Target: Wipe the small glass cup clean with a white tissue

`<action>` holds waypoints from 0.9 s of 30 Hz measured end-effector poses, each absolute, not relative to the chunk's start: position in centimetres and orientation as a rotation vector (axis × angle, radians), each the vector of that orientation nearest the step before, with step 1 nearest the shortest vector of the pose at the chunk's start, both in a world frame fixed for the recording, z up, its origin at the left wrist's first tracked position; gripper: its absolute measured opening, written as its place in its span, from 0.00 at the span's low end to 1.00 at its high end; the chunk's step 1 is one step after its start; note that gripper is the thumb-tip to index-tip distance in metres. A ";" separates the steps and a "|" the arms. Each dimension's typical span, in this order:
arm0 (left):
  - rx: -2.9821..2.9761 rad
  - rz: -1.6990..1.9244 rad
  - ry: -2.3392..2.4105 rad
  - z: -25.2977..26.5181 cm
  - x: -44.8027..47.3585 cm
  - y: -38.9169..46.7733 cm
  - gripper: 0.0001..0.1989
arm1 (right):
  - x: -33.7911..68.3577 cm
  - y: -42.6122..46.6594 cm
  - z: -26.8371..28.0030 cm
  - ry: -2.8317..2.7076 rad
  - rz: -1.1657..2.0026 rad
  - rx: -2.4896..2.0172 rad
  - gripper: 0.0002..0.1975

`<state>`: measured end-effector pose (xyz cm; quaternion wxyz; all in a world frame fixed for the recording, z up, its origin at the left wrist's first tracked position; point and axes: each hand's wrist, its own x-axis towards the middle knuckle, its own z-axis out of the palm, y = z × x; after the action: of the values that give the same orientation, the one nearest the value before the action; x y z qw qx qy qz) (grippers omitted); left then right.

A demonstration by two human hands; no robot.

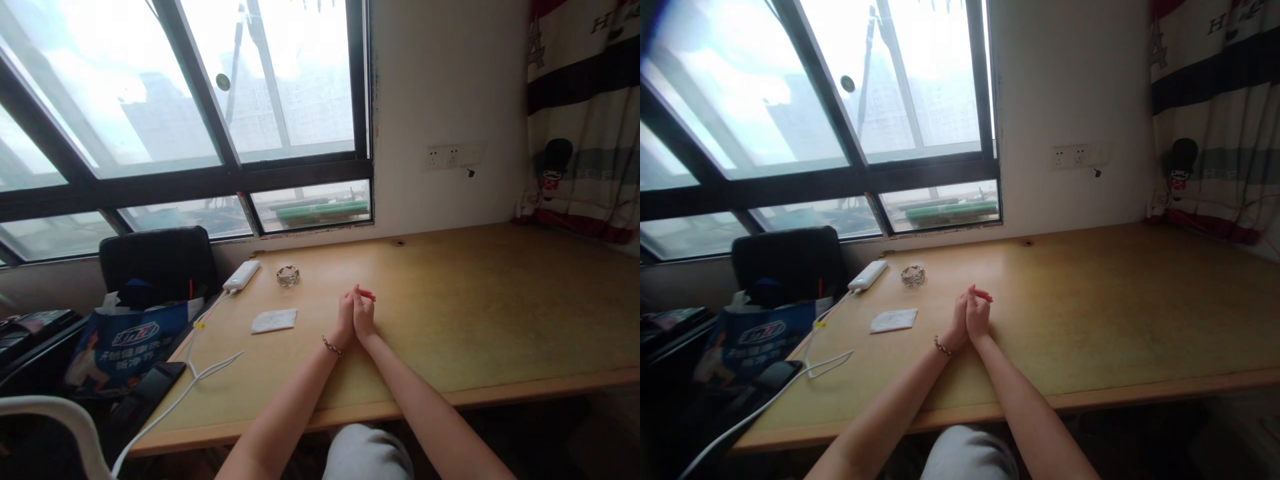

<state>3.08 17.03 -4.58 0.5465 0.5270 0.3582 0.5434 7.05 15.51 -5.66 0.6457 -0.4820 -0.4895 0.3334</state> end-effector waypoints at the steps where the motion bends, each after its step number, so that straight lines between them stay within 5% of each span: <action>1: 1.248 1.289 0.861 -5.2 3.4 16.9 0.19 | 7.3 15.7 -5.8 -1.096 0.761 -1.099 0.27; 27: 1.223 1.403 1.028 -6.9 2.2 17.4 0.16 | 8.4 16.1 -6.9 -1.562 0.606 -1.071 0.29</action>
<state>2.24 17.39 -6.94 0.4862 0.5026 0.4225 0.5767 8.44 16.10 -6.86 0.5453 -0.4515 -0.6584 0.2554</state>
